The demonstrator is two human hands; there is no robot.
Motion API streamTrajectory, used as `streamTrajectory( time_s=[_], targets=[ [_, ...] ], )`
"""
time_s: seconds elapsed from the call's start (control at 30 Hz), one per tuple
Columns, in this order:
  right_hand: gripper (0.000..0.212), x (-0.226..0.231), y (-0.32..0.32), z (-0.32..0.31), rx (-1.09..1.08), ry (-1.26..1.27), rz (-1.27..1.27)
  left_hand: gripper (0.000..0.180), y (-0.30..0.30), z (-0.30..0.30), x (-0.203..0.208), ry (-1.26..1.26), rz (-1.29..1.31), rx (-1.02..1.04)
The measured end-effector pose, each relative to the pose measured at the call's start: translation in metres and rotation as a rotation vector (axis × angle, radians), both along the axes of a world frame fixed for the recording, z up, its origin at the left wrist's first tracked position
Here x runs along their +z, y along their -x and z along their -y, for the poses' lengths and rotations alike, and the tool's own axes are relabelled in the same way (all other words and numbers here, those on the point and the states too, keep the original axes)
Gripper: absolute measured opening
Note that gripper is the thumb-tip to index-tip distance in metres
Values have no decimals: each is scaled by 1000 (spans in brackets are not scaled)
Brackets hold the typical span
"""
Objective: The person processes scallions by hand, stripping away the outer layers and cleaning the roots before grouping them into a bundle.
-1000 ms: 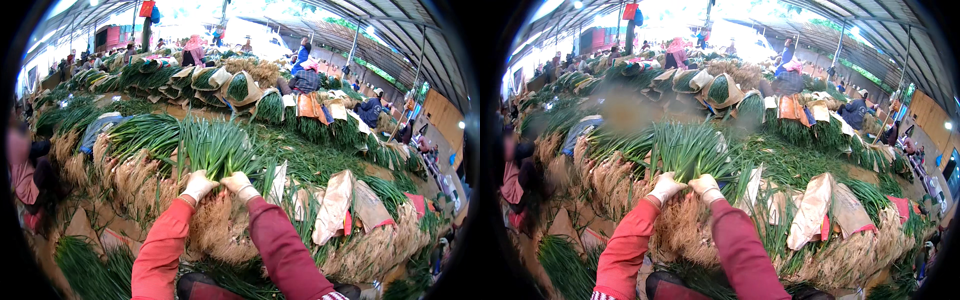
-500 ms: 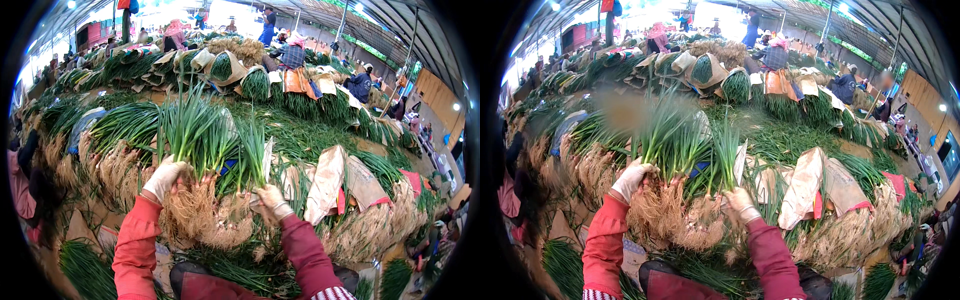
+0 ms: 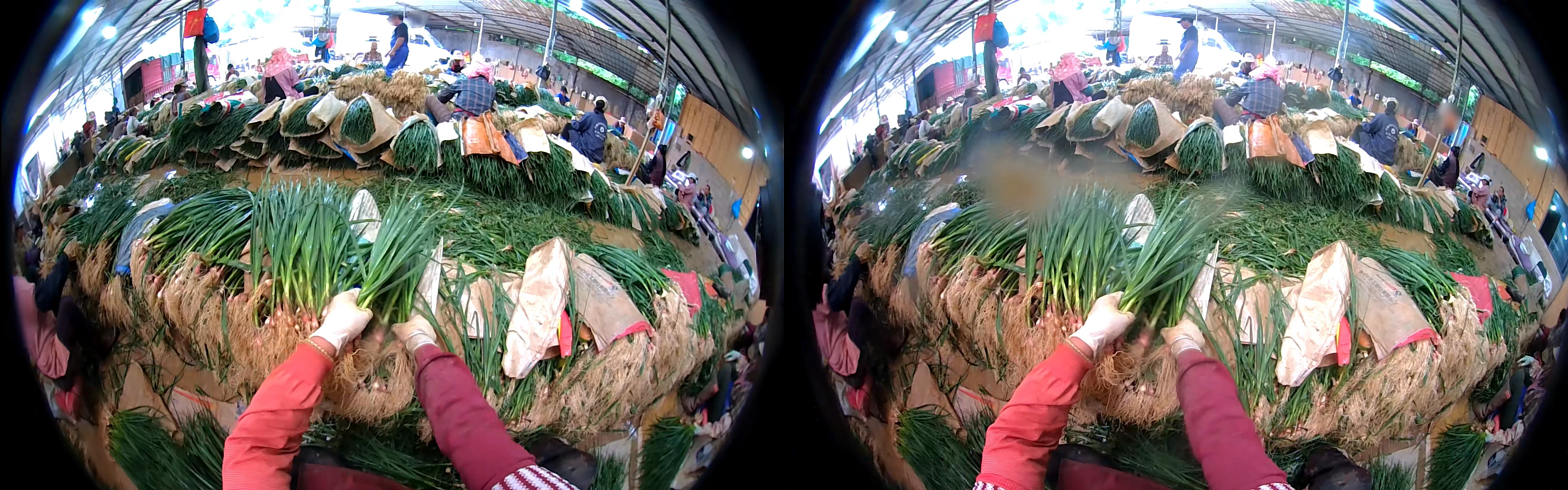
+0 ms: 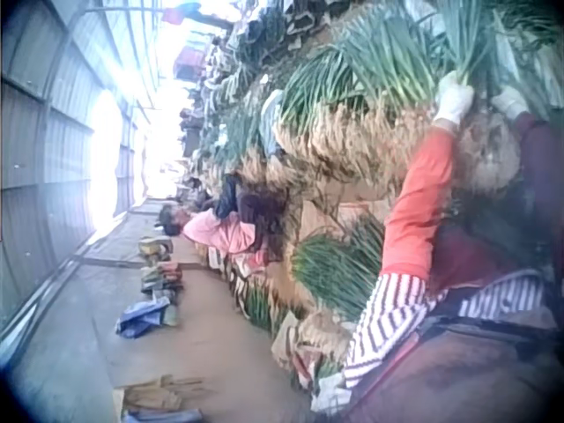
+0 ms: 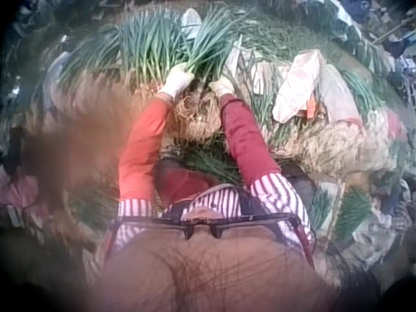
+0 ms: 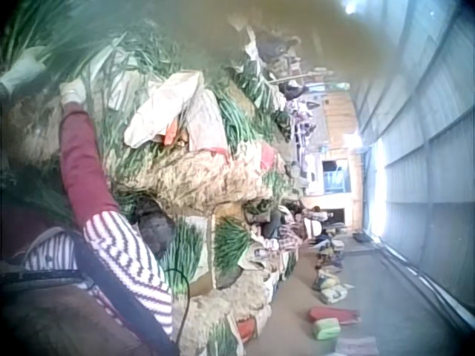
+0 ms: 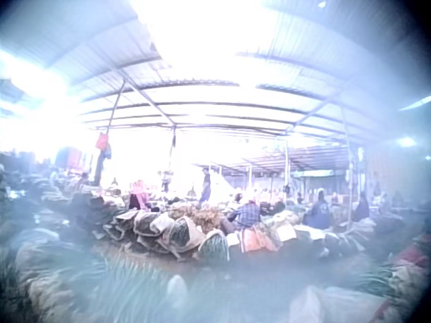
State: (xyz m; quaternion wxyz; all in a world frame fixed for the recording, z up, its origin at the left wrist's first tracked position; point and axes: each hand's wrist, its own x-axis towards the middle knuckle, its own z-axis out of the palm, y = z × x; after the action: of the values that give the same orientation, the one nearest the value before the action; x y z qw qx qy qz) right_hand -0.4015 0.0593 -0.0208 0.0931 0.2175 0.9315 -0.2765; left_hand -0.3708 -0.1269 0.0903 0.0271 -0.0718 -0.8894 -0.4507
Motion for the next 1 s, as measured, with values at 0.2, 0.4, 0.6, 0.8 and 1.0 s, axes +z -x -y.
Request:
streamTrajectory(
  time_s=[0.2, 0.4, 0.6, 0.8, 1.0],
  targets=[
    [50, -16, 3, -18, 136, 320, -60, 18, 1, -40, -2, -266, 432, 31],
    [24, -24, 4, -47, 112, 879, -1, 15, -3, -71, -16, -374, 527, -74],
    [17, 2, -35, -41, -31, 1300, -1, 20, -12, -67, -34, -488, 617, -152],
    [20, 80, -99, -80, 161, 1351, -157, 25, -38, -75, -5, -812, 565, -167],
    [25, 100, -161, -117, 259, 895, -110, 24, -107, -101, -35, -1092, 885, -108]
  ],
)
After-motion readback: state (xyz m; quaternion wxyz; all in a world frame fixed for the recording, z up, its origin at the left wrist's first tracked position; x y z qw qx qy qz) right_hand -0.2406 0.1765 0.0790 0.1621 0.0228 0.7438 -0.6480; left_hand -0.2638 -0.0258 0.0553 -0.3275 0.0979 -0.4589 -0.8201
